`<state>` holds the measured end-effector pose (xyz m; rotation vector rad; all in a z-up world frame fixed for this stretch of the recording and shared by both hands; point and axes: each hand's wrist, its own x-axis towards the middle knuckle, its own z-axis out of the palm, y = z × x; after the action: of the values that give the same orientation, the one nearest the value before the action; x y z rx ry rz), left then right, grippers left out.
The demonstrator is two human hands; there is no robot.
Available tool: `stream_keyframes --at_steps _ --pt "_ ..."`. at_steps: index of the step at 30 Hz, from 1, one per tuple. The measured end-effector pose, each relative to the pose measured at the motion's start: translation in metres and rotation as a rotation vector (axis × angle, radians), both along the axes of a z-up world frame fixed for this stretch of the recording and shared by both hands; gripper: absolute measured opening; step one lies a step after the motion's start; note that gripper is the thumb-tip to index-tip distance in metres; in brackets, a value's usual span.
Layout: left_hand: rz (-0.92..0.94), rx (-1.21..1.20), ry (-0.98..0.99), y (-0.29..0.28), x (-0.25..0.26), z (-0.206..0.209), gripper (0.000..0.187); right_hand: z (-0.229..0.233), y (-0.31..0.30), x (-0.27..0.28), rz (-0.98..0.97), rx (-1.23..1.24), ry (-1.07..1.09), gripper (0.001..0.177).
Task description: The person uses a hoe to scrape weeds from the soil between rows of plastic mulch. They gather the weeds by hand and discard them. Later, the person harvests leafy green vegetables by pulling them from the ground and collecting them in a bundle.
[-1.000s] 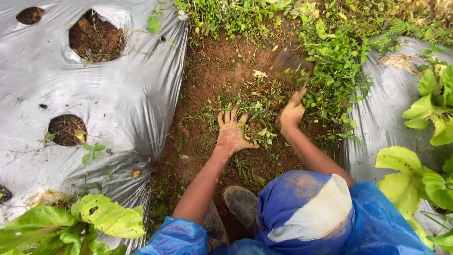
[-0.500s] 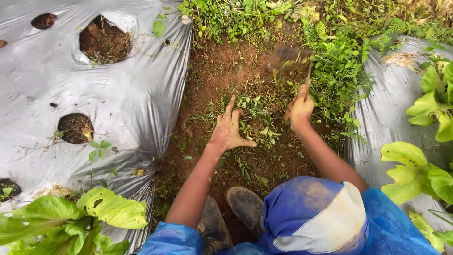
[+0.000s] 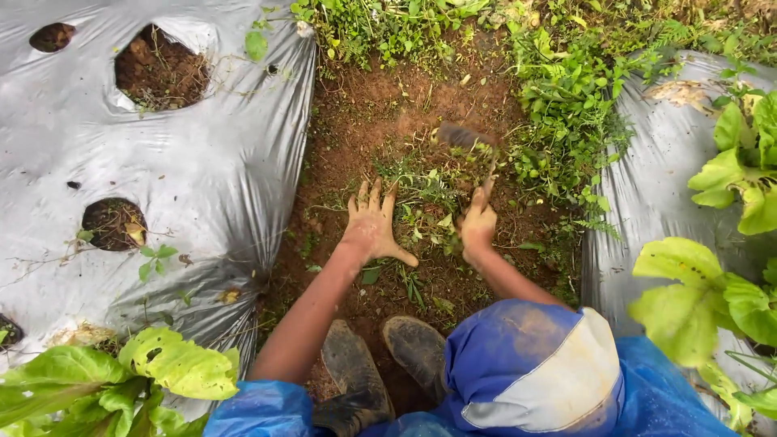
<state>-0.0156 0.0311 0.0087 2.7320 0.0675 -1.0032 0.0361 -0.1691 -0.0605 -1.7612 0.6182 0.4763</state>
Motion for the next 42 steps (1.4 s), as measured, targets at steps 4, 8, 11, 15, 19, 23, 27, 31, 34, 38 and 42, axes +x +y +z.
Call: stream_keyframes --at_steps 4,8,11,15,19,23,27,31,34,38,42 --pt "-0.114 0.087 0.031 -0.014 -0.014 0.012 0.158 0.002 0.001 -0.023 -0.023 0.099 -0.011 0.045" --pt "-0.100 0.113 -0.019 -0.021 -0.024 0.000 0.155 0.031 0.010 -0.033 -0.056 0.131 0.057 0.042" --pt "-0.047 0.095 -0.017 -0.022 -0.026 -0.005 0.145 0.044 0.010 -0.045 -0.014 0.192 0.115 0.045" --pt "0.045 0.041 -0.047 -0.022 -0.031 -0.024 0.139 -0.031 -0.015 -0.058 0.099 0.213 0.104 0.049" --pt "0.086 -0.014 -0.082 -0.015 -0.029 -0.029 0.138 -0.005 -0.001 -0.046 0.081 0.229 0.087 0.048" --pt "0.004 0.048 -0.156 -0.006 -0.012 -0.018 0.141 -0.014 -0.001 -0.029 0.103 0.208 0.029 0.044" --pt "-0.063 0.076 -0.078 -0.004 0.002 0.003 0.151 -0.017 -0.011 -0.014 0.187 0.099 -0.051 0.042" --pt "-0.099 0.018 0.032 0.008 0.021 0.002 0.161 -0.030 -0.017 -0.015 0.222 0.184 0.006 0.051" --pt "0.018 0.023 -0.120 0.009 0.043 0.010 0.123 -0.043 -0.015 -0.020 0.124 0.178 0.026 0.051" --pt "-0.112 -0.018 -0.512 -0.016 0.066 0.029 0.111 -0.050 -0.013 -0.026 0.155 0.126 -0.060 0.045" --pt "-0.088 -0.077 -0.203 -0.034 0.065 -0.004 0.116 -0.071 -0.021 -0.017 0.141 0.213 0.006 0.045"
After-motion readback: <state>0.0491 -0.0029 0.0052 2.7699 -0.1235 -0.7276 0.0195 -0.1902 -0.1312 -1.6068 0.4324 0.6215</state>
